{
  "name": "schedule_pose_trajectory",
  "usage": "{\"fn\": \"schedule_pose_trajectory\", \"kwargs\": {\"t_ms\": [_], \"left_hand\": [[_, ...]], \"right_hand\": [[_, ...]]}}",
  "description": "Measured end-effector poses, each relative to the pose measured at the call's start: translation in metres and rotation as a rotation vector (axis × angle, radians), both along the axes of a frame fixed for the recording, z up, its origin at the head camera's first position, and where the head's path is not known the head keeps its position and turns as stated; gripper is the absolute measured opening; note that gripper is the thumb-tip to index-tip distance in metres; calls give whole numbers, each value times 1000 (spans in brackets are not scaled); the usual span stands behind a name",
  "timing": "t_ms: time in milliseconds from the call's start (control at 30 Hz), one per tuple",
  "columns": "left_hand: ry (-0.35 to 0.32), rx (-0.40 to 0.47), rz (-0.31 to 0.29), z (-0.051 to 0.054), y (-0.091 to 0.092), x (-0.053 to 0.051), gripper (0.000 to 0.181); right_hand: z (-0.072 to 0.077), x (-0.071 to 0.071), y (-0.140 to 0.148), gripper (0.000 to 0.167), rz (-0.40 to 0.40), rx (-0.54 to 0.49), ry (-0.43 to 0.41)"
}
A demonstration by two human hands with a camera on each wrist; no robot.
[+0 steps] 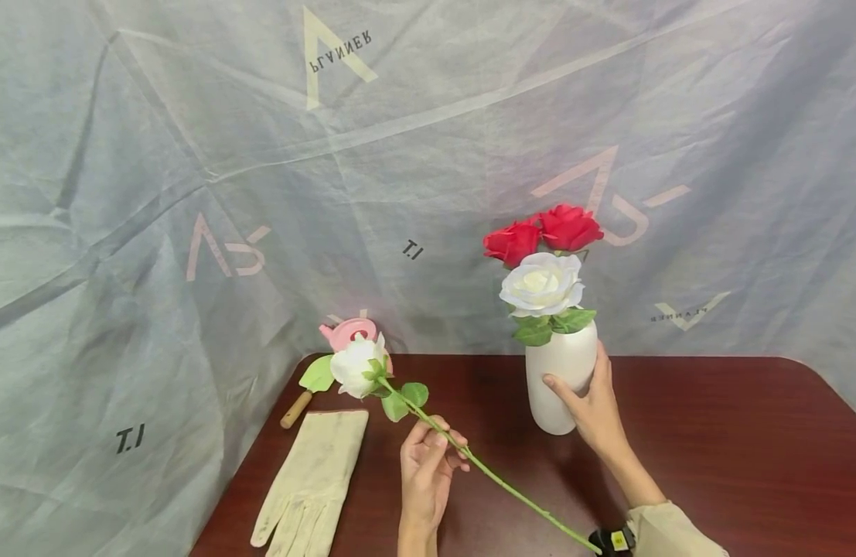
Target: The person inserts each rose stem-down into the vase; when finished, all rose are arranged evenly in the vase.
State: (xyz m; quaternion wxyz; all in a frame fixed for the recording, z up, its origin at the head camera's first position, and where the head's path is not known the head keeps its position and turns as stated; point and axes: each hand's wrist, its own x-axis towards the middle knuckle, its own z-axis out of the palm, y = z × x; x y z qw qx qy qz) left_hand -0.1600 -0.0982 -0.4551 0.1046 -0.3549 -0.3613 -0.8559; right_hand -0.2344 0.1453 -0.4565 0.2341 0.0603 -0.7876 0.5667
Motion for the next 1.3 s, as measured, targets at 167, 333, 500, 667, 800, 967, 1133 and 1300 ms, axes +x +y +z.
{"fn": "schedule_pose_trajectory", "kwargs": {"t_ms": [167,333,500,667,800,967,1133,1300], "left_hand": [[69,42,-16,12,0,3,32],[23,68,93,25,3,4,28],[-74,86,237,37,11,3,24],[-155,114,345,57,21,-8,18],[-155,99,416,75,28,-23,14],[-122,55,519,92,37,-45,8],[-106,26,592,99,42,-69,8],[-120,74,598,106,44,-82,8]], "right_hand": [[1,0,0,96,0,0,1],[1,0,0,95,6,-7,3],[1,0,0,95,11,-13,-1],[1,0,-1,94,10,-15,2],[1,0,0,95,5,-6,11],[2,0,0,95,-4,7,1],[1,1,1,96,-2,10,-8],[1,1,1,96,9,-6,-5]]}}
